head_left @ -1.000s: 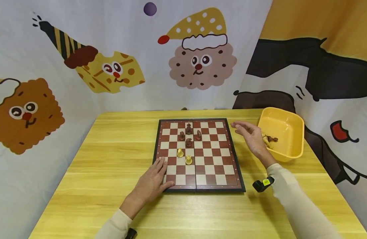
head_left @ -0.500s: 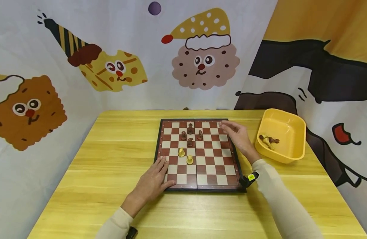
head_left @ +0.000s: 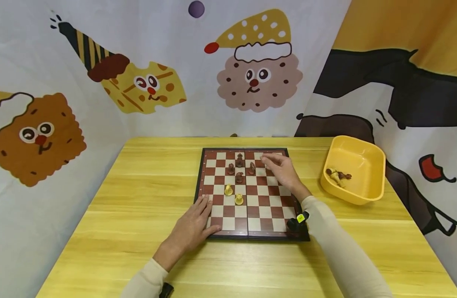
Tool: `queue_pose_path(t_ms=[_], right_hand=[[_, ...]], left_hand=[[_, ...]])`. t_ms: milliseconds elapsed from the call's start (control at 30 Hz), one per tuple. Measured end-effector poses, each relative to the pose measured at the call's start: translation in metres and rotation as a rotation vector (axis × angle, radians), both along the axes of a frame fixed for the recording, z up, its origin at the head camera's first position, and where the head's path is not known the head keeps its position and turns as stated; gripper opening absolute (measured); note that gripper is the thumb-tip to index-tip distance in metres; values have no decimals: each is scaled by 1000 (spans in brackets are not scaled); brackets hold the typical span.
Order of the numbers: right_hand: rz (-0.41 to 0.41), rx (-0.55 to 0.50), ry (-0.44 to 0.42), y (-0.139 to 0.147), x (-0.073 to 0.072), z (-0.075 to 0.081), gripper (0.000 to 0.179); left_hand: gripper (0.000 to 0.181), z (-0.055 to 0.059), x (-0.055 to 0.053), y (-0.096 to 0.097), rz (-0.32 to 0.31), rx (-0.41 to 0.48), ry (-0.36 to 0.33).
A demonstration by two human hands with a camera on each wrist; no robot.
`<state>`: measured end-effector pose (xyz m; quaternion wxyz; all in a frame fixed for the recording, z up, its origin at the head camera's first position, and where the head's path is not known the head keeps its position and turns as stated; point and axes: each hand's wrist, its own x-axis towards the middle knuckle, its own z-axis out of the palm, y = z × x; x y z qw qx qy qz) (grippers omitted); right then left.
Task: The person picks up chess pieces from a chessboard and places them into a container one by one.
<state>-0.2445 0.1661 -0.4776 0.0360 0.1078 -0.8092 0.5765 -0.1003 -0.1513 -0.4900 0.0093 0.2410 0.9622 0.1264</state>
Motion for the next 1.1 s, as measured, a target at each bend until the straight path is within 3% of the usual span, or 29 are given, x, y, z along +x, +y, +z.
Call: queue_pose_path(t_ms=[367, 933, 1100], right_hand=[[75, 120, -27, -29, -6, -10, 42], [-15, 274, 30, -37, -4, -15, 32], [-5, 243, 36, -35, -4, -16, 31]], left_hand=[[80, 1, 0, -2, 3, 7, 13], [81, 2, -1, -1, -17, -33, 14], [81, 1, -1, -1, -21, -40, 19]])
